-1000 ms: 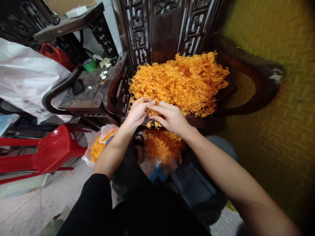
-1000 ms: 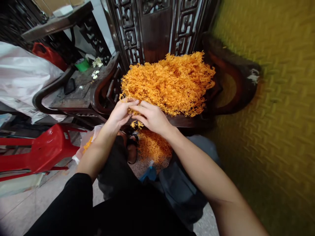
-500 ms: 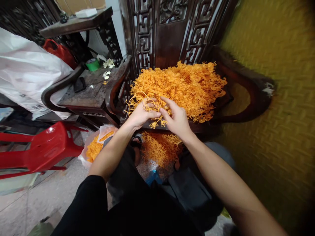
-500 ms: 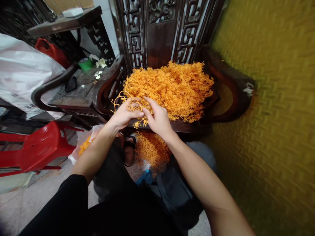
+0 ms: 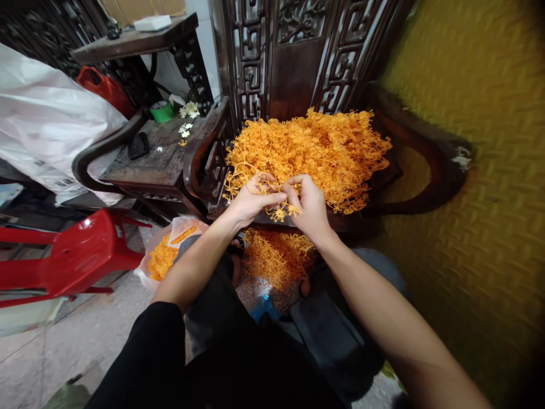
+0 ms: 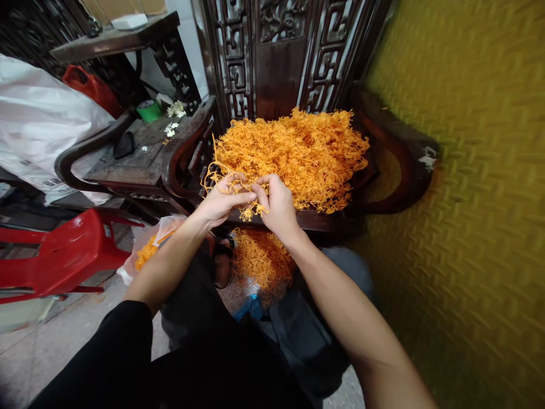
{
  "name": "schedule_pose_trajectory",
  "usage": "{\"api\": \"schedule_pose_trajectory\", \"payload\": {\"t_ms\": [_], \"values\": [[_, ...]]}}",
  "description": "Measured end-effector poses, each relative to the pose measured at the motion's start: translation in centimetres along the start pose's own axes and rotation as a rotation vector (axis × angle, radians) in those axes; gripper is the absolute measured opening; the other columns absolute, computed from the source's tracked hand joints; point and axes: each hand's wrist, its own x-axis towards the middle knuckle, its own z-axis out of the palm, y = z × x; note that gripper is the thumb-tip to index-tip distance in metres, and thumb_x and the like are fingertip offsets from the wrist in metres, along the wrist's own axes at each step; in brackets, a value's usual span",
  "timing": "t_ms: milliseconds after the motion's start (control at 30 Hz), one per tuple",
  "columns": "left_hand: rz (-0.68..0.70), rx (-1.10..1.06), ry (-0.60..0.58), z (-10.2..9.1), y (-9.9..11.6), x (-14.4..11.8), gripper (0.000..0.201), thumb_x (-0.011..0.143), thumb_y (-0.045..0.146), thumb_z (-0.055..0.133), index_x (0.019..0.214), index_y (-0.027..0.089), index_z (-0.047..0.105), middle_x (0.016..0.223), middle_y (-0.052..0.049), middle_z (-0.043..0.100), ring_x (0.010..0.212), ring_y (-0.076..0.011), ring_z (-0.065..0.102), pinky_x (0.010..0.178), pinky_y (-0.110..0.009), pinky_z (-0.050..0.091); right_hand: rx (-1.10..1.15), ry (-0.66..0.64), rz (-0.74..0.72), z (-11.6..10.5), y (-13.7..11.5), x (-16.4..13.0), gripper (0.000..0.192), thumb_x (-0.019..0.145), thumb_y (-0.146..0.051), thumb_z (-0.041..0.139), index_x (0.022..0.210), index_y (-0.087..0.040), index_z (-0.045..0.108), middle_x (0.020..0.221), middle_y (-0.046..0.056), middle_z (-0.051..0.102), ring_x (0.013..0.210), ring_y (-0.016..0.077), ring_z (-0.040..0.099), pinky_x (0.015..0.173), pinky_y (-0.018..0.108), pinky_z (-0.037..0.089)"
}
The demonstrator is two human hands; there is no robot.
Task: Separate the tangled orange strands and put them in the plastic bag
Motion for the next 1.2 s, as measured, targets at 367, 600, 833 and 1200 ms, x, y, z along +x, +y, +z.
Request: {"api": "schedule_pose_trajectory", "payload": {"t_ms": [367, 600, 833, 1200], "values": [[-0.163, 0.090, -0.195, 0.6, 0.6, -0.7, 0.059, 0.050, 0.009, 0.096, 0.092, 0.019, 0.055, 0.073, 0.002, 0.072, 0.062, -0.0129, 0.068, 0.064, -0.028, 0.052, 0.123, 0.356, 0.207, -1.8, 2.8, 2.5, 0.037, 0.102, -0.060, 0.057, 0.097, -0.025, 0.050, 0.082, 0.005, 0.066, 0.059, 0.0159, 0.058, 0.053, 0.031, 0.044], [0.133, 0.075, 0.085, -1.0, 1.7, 0.5, 0.062, 0.057, 0.013, 0.093, 0.098, 0.023, 0.048, 0.085, 0.002, 0.079, 0.072, -0.0103, 0.071, 0.068, -0.022, 0.050, 0.620, -0.127, 0.475, -3.4, 1.0, 1.4, 0.050, 0.080, -0.059, 0.086, 0.102, -0.022, 0.061, 0.085, 0.003, 0.068, 0.050, 0.0082, 0.048, 0.039, 0.023, 0.022], [0.191, 0.181, 0.122, -1.1, 0.6, 0.8, 0.061, 0.063, 0.018, 0.091, 0.105, 0.024, 0.047, 0.085, 0.001, 0.079, 0.074, -0.0143, 0.073, 0.075, -0.028, 0.053, 0.448, -0.369, 0.410, -2.0, -1.2, 0.0, 0.053, 0.092, -0.072, 0.066, 0.085, -0.020, 0.065, 0.061, -0.005, 0.039, 0.053, 0.0098, 0.032, 0.049, 0.028, 0.021], [0.469, 0.182, 0.538, -3.9, 1.8, 4.3, 0.055, 0.075, 0.030, 0.085, 0.102, 0.028, 0.037, 0.090, 0.004, 0.068, 0.081, -0.0133, 0.072, 0.077, -0.026, 0.052, 0.318, -0.482, 0.312, -1.0, -1.9, -1.9, 0.034, 0.099, -0.053, 0.061, 0.090, -0.021, 0.065, 0.064, 0.003, 0.071, 0.061, 0.0184, 0.062, 0.065, 0.031, 0.042]]}}
